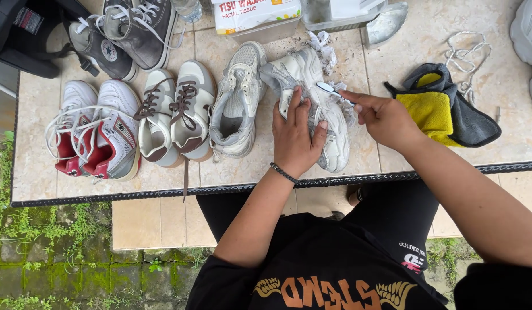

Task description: Cleaning a white sneaker using a toothbrush and tissues

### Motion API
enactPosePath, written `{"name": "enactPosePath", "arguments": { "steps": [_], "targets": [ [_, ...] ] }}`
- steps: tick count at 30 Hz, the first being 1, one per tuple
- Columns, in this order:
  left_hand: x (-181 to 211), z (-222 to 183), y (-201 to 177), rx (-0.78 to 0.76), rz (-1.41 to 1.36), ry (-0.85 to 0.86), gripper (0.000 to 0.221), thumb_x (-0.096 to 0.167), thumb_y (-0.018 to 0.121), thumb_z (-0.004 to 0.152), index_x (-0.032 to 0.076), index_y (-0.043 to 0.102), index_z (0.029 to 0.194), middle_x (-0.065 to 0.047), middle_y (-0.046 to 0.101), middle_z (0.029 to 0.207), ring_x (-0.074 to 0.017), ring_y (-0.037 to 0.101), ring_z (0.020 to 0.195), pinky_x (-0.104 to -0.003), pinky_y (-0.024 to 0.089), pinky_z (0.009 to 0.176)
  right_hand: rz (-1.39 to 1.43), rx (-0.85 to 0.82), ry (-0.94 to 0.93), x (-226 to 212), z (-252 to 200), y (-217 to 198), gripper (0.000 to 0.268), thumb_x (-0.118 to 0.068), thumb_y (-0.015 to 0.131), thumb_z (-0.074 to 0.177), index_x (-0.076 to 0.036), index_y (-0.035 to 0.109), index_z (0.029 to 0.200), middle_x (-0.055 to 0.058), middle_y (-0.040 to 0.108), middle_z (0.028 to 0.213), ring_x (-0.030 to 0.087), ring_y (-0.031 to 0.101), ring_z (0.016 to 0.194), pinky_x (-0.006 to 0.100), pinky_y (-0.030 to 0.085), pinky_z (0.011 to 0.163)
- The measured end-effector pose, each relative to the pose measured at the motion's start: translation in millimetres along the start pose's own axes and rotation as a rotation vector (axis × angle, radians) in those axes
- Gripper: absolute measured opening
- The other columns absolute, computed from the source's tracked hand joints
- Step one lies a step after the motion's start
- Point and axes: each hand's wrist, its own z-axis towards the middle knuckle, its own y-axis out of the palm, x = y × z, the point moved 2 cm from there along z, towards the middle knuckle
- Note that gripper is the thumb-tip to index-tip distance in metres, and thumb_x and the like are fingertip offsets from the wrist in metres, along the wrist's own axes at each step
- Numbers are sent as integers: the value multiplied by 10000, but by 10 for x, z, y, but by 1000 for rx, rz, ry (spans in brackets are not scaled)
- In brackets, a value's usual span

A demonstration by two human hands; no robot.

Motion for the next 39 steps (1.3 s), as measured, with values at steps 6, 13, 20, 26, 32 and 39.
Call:
{"name": "enactPosePath", "arguments": {
  "steps": [6,13,20,26,32,39],
  "targets": [
    [12,-14,-47,-17,9,-6,528,448,481,992,74,463,1363,-113,254,1641,-551,263,1406,-720,297,1095,21,79,2,-107,364,161,386,-132,535,1097,-336,699,1381,41,659,698,176,584,629,314,480,601],
    [-17,-6,-28,-28,-26,9,523,433,477,999,61,458,1366,-134,257,1636,-566,259,1397,-730,293,1089,77,-14,81,-107,-35,38,401,-78,540,1059,-277,704,1366,112,653,698,209,559,672,351,484,645],
    [-48,-12,-1,-31,17,1,533,470,456,1000,80,460,1364,-117,260,1636,-554,257,1398,-715,277,1102,49,79,22,-211,407,97,380,-158,522,1090,-335,690,1381,58,663,728,184,578,670,335,505,648],
    [-42,0,-15,-42,6,-3,523,450,474,993,75,463,1357,-128,268,1633,-558,259,1395,-716,269,1102,28,37,54,-78,394,91,388,-181,522,1084,-366,676,1387,58,670,733,190,583,667,344,513,660],
    [-11,8,-42,-42,-13,2,531,455,459,996,69,460,1360,-134,263,1632,-556,249,1400,-714,277,1095,-64,-24,100,-299,152,50,401,-179,546,1061,-384,684,1377,109,696,761,261,625,704,395,532,694],
    [-15,7,-5,-15,6,13,532,458,476,990,67,466,1350,-137,273,1624,-561,265,1384,-703,266,1106,-100,13,93,-209,697,90,384,-197,508,1072,-374,690,1360,69,691,743,262,632,680,407,536,662]
  ]
}}
